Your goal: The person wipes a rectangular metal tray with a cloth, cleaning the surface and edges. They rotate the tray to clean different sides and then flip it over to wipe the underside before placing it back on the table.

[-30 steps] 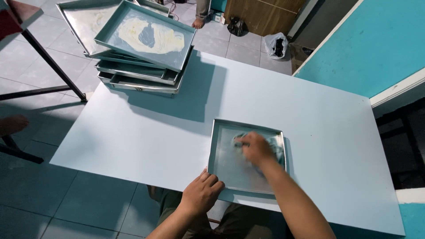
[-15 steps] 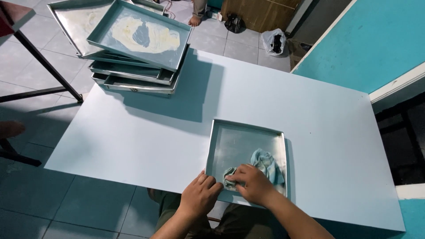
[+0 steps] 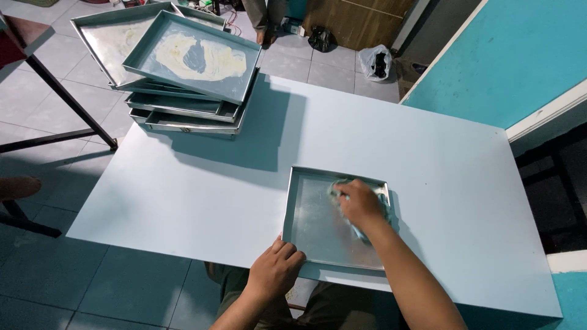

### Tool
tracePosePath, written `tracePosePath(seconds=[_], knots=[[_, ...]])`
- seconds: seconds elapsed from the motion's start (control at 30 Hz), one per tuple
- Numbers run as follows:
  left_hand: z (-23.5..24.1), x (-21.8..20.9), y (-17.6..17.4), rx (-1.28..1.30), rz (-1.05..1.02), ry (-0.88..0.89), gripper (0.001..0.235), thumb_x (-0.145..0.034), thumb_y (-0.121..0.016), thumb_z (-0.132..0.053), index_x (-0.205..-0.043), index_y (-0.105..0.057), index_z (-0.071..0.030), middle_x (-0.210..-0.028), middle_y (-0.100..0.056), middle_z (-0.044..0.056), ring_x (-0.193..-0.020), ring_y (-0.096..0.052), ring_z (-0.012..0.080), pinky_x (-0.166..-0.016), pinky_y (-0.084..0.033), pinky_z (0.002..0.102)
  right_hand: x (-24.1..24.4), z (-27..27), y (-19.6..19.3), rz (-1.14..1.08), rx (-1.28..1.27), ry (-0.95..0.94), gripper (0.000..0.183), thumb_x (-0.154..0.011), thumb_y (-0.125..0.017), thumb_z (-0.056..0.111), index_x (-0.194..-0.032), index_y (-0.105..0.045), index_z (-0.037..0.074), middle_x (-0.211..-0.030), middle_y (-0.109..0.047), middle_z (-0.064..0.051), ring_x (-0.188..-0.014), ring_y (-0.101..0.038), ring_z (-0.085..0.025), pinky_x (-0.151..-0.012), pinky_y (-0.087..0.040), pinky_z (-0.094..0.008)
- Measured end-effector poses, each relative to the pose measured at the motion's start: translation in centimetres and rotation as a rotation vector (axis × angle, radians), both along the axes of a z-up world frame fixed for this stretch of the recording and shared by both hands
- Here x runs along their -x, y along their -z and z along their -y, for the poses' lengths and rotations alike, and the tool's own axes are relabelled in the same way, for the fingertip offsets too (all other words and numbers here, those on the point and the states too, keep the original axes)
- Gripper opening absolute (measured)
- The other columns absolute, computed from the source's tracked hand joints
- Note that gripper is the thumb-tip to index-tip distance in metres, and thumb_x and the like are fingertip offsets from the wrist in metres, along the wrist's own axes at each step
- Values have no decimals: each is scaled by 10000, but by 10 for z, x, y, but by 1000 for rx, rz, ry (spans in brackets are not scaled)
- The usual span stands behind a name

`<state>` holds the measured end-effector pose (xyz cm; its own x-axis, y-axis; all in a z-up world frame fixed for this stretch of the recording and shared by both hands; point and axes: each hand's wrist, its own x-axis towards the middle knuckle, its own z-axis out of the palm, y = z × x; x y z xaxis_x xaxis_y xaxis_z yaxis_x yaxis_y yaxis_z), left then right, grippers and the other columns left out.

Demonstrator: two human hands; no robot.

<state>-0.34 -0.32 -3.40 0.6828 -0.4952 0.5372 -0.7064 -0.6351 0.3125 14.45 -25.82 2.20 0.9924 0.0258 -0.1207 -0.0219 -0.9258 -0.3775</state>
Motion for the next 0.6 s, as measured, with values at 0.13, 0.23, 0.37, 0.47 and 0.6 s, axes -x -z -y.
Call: tracePosePath(seconds=[0.13, 0.23, 0.37, 0.47, 0.6], knots=[[2, 0, -2, 36, 7, -21, 76, -893, -606, -43, -891, -572, -110, -789, -478, 68, -686, -501, 274, -1059, -491, 521, 57, -3, 12, -40, -133, -303, 435, -824, -638, 87, -1191, -780, 271, -1000, -641, -36, -877, -641, -232, -703, -522, -363], [3, -1, 0, -4, -35, -32, 87, -905, -649, -106, -972, -599, -131, -852, -543, 72, -789, -580, 288, -1071, -482, 517, 89, -11, -2, -109, -145, -525, 372, -799, -763, 114, -1127, -813, 281, -862, -573, -5, -757, -529, -185, -616, -449, -320], [3, -5, 3, -16, -42, 27, 56, -894, -601, -72, -925, -579, -113, -822, -510, 84, -770, -528, 299, -1086, -464, 528, 67, -6, -26, -267, -80, -391, 366, -861, -685, 104, -1165, -793, 276, -1029, -628, -7, -898, -586, -187, -774, -496, -324], [1, -4, 1, -13, -73, 70, 69, -904, -587, -33, -918, -564, -96, -809, -502, 96, -753, -510, 301, -1087, -462, 522, 29, 3, -36, -212, 16, -147, 376, -924, -585, 147, -1219, -766, 293, -1113, -632, -17, -870, -650, -226, -792, -524, -384], [-1, -3, 1, 8, -47, 70, 95, -900, -569, 2, -907, -573, -93, -794, -501, 94, -730, -514, 291, -1062, -482, 490, 6, -4, -49, -152, -18, 100, 424, -963, -487, 169, -1272, -745, 300, -1192, -632, 24, -1078, -629, -232, -841, -509, -394]])
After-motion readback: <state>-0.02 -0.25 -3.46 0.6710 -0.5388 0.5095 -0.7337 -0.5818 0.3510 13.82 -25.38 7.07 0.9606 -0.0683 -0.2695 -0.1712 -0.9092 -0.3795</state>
